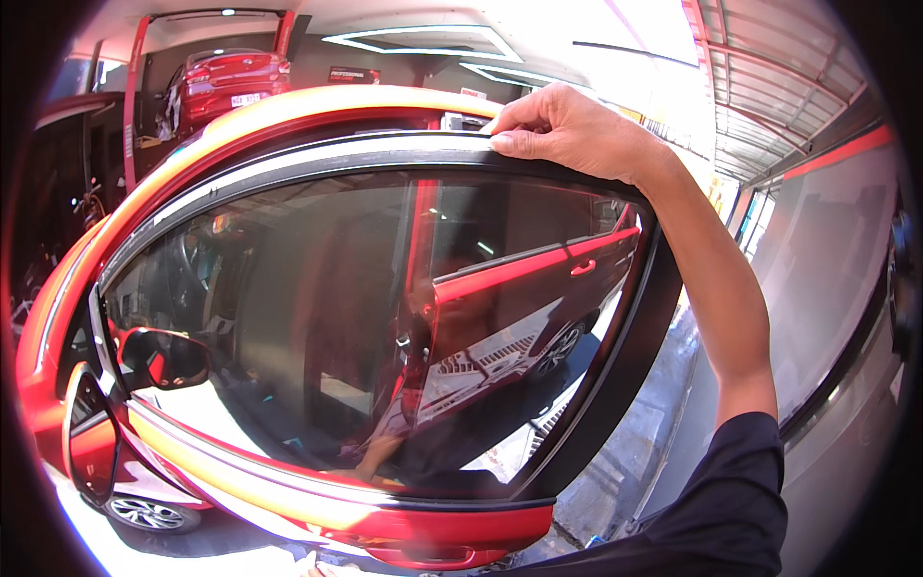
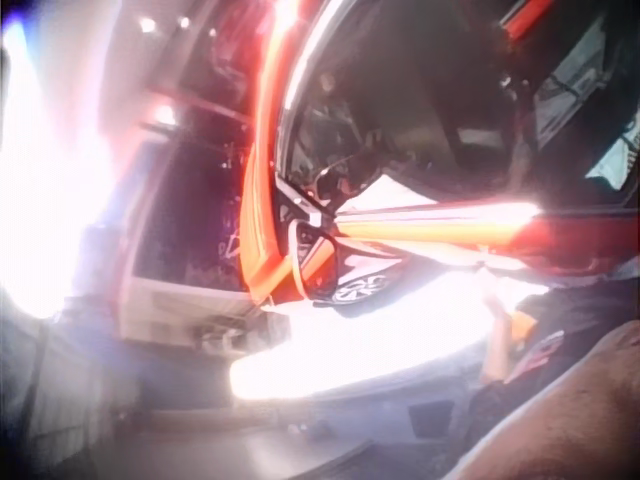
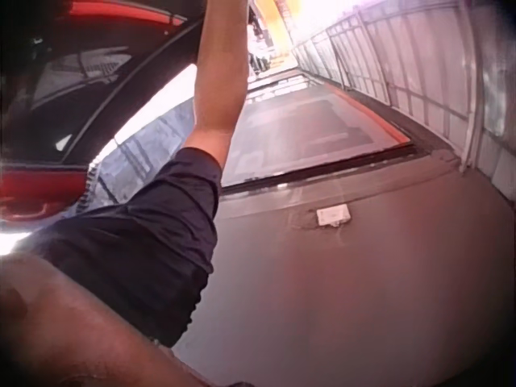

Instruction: The person installs a black window visor onto the top edge of a red car door. They align the visor with the window frame, press it into place along the length of the door, and smooth it down to ensure it is securely attached.

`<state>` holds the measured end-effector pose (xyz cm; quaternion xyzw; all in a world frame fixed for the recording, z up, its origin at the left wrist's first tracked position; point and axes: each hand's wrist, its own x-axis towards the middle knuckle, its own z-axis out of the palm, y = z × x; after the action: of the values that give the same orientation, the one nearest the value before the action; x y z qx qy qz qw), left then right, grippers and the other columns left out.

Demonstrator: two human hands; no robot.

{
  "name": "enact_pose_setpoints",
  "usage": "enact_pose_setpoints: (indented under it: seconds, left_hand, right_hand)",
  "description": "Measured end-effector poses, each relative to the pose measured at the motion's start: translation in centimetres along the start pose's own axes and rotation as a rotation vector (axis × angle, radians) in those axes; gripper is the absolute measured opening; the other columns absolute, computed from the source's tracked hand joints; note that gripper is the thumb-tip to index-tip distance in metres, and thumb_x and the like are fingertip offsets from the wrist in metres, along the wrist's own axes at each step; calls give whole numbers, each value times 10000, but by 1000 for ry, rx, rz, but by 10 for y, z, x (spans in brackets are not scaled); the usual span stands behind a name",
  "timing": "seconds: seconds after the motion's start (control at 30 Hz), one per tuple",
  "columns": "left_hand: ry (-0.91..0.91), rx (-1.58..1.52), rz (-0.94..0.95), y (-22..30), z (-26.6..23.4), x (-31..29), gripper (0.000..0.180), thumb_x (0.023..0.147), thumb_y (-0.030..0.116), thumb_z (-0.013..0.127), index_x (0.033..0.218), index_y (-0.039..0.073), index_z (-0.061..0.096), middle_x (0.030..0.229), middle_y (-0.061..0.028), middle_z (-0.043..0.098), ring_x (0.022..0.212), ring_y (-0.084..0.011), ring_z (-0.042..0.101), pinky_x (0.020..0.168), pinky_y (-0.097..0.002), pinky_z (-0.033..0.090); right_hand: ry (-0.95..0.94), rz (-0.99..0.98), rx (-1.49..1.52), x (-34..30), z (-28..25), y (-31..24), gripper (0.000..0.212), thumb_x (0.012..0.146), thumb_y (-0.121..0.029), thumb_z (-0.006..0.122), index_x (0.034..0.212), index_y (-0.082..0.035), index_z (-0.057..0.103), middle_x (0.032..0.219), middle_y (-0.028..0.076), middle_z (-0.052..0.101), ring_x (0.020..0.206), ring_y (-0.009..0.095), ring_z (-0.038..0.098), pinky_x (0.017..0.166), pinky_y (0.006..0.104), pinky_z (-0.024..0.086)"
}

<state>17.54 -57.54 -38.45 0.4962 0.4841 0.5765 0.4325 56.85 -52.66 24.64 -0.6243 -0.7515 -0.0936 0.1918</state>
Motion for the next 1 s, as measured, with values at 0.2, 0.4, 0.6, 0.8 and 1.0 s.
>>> enact_pose_setpoints:
  seconds: [0.2, 0.4, 0.6, 0.8, 1.0]
  left_hand:
    - [64, 530, -113, -102, -25, -26, 243, 949, -24, 497, 1171, -12, 595, 873, -156, 597, 804, -293, 589, 742, -364, 481]
    - [260, 786, 25, -196, -57, -19, 222, 921, -41, 505, 1116, -19, 608, 789, -176, 584, 751, -366, 583, 722, -421, 472]
    - [430, 186, 86, 1, -23, 106, 211, 1014, 107, 508, 1097, -63, 602, 977, -144, 659, 928, -240, 620, 865, -343, 489]
    - [214, 51, 505, 231, -12, 255, 199, 923, 30, 660, 1121, 19, 674, 917, -21, 643, 826, -90, 560, 763, -237, 466]
    - [-277, 260, 1161, 372, 12, 421, 297, 924, 139, 649, 1214, 76, 660, 1164, -117, 647, 1205, -268, 568, 1031, -374, 452]
  right_hand:
    - [91, 10, -64, -1, 15, -1, 399, 1014, -356, 582, 939, 27, 661, 698, 9, 494, 691, 111, 447, 683, 312, 423]
    - [142, -17, 6, -1, 18, -10, 467, 1044, -382, 529, 904, 54, 619, 662, -13, 415, 662, 96, 373, 635, 300, 384]
    - [517, -196, 119, -33, 14, 8, 251, 1021, -139, 561, 1212, -30, 682, 865, -10, 564, 772, 75, 505, 767, 223, 438]
    - [801, -64, -58, -16, 3, 13, 317, 1041, -219, 549, 1301, -63, 638, 1046, 6, 638, 865, 70, 520, 798, 227, 414]
    - [874, 407, -547, -74, -15, 71, 412, 1033, -352, 554, 1259, -20, 646, 1187, 86, 682, 1136, 157, 606, 990, 294, 438]
